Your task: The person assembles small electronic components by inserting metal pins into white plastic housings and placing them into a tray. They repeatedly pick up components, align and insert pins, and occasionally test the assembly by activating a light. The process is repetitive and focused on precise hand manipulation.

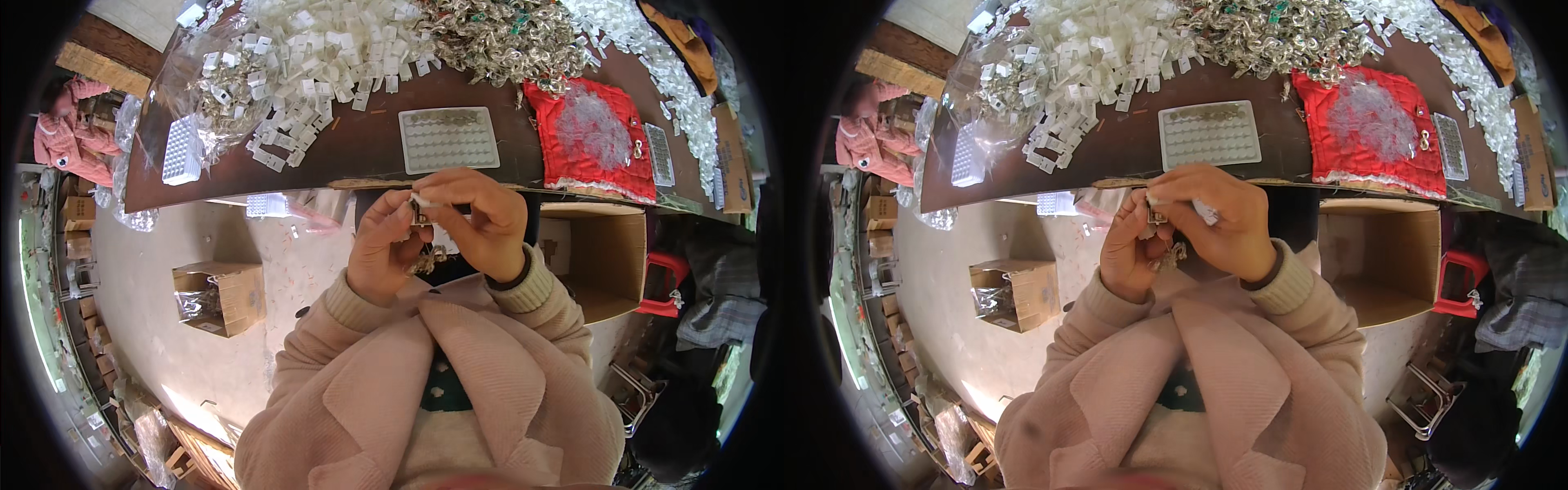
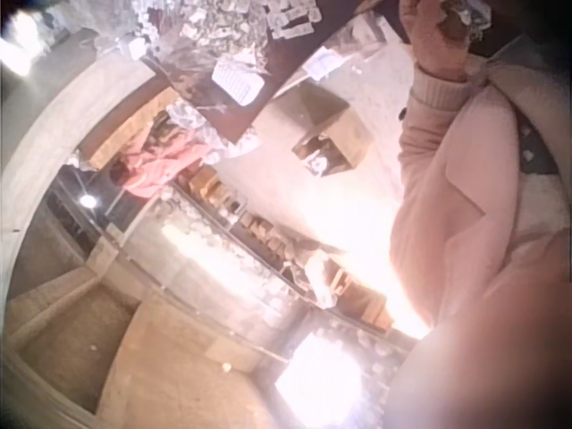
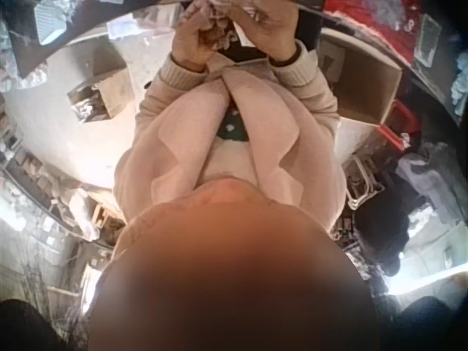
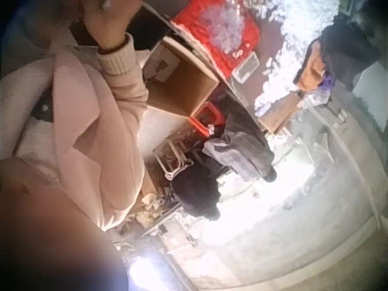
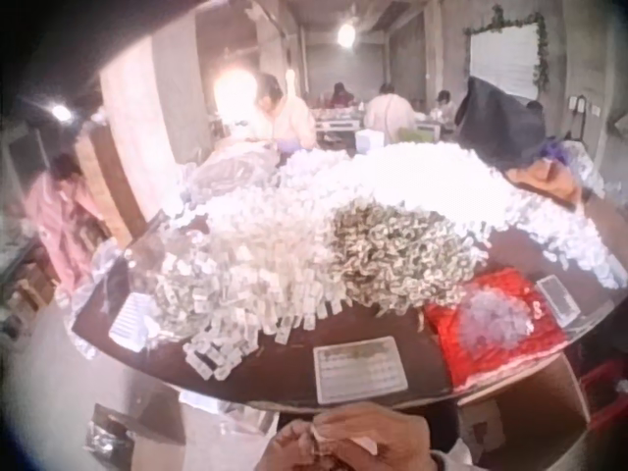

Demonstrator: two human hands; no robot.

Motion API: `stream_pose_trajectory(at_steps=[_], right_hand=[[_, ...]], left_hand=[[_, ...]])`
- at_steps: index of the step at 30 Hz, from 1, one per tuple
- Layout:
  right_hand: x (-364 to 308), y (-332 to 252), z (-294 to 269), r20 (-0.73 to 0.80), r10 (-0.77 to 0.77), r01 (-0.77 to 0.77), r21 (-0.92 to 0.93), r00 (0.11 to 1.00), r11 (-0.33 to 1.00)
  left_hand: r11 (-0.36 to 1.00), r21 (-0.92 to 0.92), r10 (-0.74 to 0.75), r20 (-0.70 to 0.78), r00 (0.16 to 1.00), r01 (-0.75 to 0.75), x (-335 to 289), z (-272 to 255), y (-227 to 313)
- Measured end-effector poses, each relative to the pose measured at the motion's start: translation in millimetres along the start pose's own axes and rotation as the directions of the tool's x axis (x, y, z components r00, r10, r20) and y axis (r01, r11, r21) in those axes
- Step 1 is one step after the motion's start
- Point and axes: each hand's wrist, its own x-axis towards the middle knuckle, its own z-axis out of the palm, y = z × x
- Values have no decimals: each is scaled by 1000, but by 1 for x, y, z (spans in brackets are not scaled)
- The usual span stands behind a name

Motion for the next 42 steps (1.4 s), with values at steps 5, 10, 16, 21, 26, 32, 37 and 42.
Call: stream_pose_trajectory(at_steps=[5, 10, 16, 21, 26, 32, 37, 42], right_hand=[[2, 2, -8, 118, -145, 140, 49, 982, 989], [-1, 5, -2, 43, -193, 194, -1, 980, 981], [-5, 8, -3, -2, -204, 204, 26, 979, 979], [-16, 13, -21, 106, -273, 289, -182, 956, 940], [-33, 17, -68, 221, -63, 133, -318, 973, 939], [-24, 55, -146, -421, -142, -267, -767, 896, 584], [-26, 70, -161, -397, 13, -340, -769, 918, 541], [-25, 69, -163, -402, 48, -363, -760, 914, 539]], left_hand=[[999, -33, -20, -137, 990, 16, -2, 7, -3], [995, -104, -7, -170, 985, -10, -3, 18, -11], [999, -44, -36, -263, 964, 25, -1, 14, -25], [986, -127, -142, -278, 950, 110, 3, 11, -33], [996, -53, -67, -42, 997, 65, 21, 12, -39], [982, 162, -65, -180, 982, 95, 25, 1, -41], [992, 76, -89, -173, 981, 103, 26, -6, -44], [990, 104, -73, -202, 977, 96, 27, -8, -44]])
